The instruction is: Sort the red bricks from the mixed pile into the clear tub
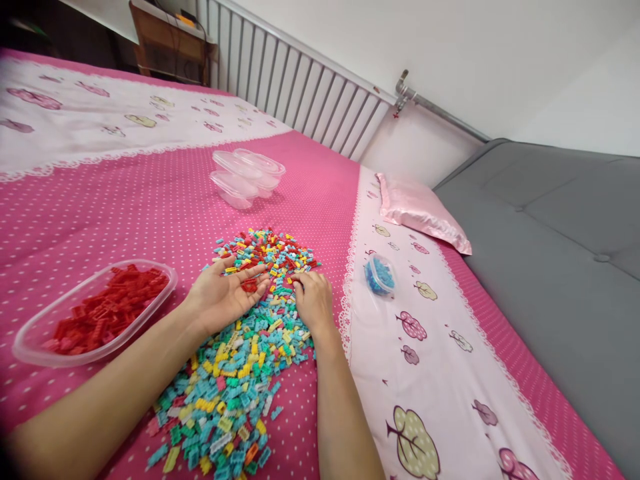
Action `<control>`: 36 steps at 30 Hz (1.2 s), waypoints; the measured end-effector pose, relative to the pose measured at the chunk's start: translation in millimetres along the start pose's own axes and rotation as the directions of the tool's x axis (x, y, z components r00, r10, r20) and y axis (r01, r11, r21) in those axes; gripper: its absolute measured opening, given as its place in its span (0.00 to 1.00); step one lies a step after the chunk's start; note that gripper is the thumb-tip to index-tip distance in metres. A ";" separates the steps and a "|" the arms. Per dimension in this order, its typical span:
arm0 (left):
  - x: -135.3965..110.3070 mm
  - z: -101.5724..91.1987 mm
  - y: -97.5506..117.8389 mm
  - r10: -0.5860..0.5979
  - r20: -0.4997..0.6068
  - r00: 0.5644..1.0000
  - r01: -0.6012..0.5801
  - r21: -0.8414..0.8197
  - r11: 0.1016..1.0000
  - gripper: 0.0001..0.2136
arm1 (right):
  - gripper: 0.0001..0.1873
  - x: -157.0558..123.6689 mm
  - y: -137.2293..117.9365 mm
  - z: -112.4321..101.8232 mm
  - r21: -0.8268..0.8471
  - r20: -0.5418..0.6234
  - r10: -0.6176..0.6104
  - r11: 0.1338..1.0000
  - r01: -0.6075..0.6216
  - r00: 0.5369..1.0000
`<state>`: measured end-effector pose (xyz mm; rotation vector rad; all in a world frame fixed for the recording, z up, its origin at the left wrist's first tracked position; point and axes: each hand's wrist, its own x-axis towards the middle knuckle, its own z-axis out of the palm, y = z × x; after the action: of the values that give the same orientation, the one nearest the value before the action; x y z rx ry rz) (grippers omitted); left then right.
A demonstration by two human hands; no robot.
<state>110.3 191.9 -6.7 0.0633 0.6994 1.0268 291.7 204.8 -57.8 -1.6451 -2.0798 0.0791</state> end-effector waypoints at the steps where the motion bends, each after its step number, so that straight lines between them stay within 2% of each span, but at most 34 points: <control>1: 0.0 0.1 0.1 0.000 -0.001 1.000 0.000 -0.002 1.000 0.21 | 0.13 0.3 0.1 -0.1 -0.003 -0.002 0.000 1.000 0.000 1.000; 13: -0.5 0.2 -0.4 0.011 -0.007 1.000 -0.011 0.006 1.000 0.21 | 0.11 -0.6 -5.6 -5.5 -0.078 0.029 0.018 0.997 -0.016 0.999; 20: -0.9 0.9 -0.5 0.010 -0.011 1.000 -0.010 0.004 1.000 0.20 | 0.08 -0.1 -6.0 -3.5 -0.054 0.004 0.034 0.998 -0.034 0.999; 24: -1.8 1.1 -0.7 0.002 -0.009 1.000 -0.002 0.013 1.000 0.21 | 0.08 2.0 -3.2 -1.4 0.048 -0.024 0.057 0.997 -0.056 0.998; 30: -1.8 1.6 -0.6 -0.008 0.005 1.000 0.008 0.037 0.999 0.22 | 0.08 3.8 -3.2 -5.5 0.322 -0.082 0.130 0.942 -0.098 0.988; 33: -2.5 2.5 -1.0 -0.030 0.017 0.999 0.029 0.049 0.998 0.23 | 0.11 2.7 -12.1 -15.9 0.423 -0.116 0.134 0.903 -0.073 0.984; 36: -3.2 2.6 -2.0 -0.079 0.052 0.995 0.077 0.041 0.996 0.22 | 0.11 0.6 -27.3 -29.6 0.479 -0.140 0.076 0.878 0.001 0.987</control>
<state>112.3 189.0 -3.8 0.0966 0.6682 0.9332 278.9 190.5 -22.4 -1.3376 -1.7317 0.4306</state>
